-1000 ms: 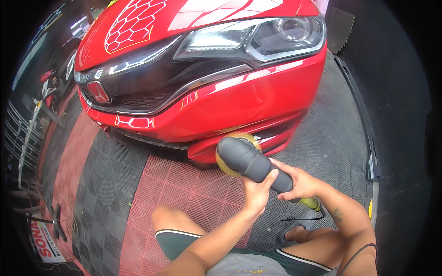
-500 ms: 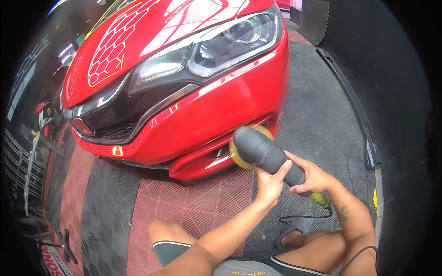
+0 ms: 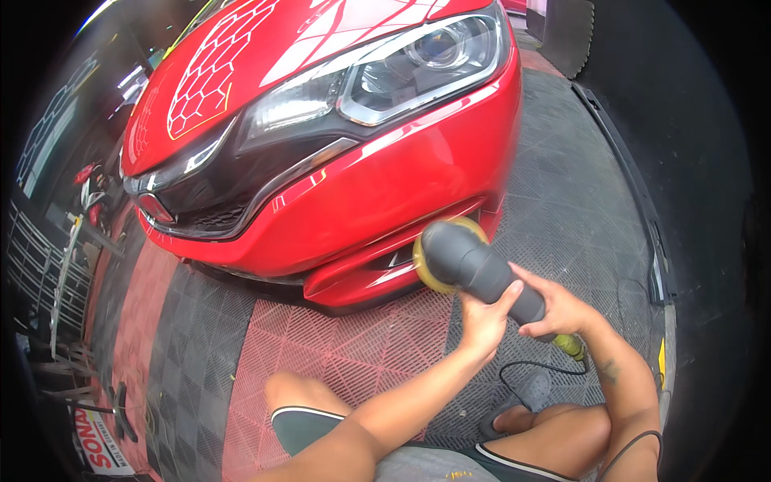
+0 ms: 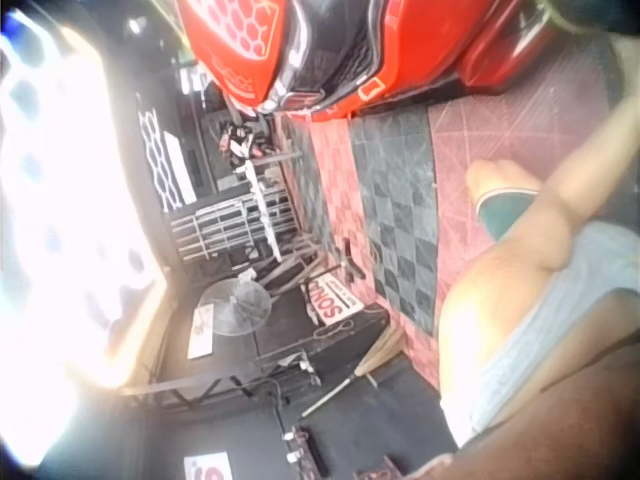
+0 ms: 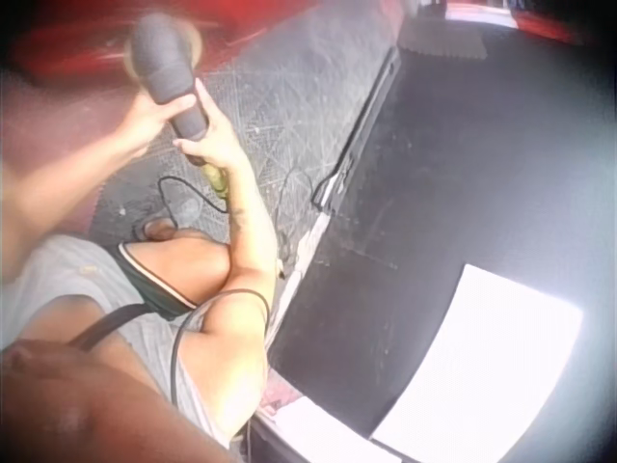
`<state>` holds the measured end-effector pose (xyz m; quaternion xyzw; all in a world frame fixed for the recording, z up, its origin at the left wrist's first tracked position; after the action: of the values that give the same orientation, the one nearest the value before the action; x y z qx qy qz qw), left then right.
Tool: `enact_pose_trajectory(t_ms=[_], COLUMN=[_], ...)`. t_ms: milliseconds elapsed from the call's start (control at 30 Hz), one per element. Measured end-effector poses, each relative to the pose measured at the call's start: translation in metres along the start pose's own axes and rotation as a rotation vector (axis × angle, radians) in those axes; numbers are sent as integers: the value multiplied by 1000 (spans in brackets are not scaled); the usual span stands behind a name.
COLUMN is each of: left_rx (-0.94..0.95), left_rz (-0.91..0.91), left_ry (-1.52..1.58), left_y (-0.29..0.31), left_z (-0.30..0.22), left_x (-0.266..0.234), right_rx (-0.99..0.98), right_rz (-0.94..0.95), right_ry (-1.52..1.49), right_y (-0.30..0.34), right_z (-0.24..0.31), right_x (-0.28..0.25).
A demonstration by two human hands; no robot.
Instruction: The person uses a rotary polisher with a yellow pad to buff the front bumper of a red car. They move the tool in circular motions across the lower grille and bumper area, focusing on the red painted surfaces.
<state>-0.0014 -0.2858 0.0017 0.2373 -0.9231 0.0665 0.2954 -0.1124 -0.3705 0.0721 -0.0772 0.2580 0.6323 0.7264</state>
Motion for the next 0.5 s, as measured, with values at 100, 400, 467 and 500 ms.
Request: enact_pose_trajectory(t_ms=[100, 400, 467, 500], left_rx=[-24, -68, 53, 109], left_rz=[15, -11, 87, 131], left_ry=[49, 230, 100, 32], left_y=[28, 114, 99, 91], left_z=[-12, -65, -109, -130], left_x=[-38, -135, -133, -131], right_rx=[-56, -293, -368, -319], right_rz=[92, 50, -34, -91], right_ry=[139, 680, 612, 538], right_y=[-22, -70, -83, -91], right_z=[18, 112, 119, 120], right_x=[34, 122, 131, 132])
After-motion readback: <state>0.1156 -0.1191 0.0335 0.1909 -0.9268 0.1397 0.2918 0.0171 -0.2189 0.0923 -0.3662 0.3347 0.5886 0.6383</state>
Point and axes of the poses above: each hand's wrist, its own y-axis away from the middle knuckle, its own x-axis out of the palm, z = x × y, the point moved 9 cm from there along -y, towards the middle knuckle, and after that the axes turned 11 degrees about z, right-handed, at the moved point
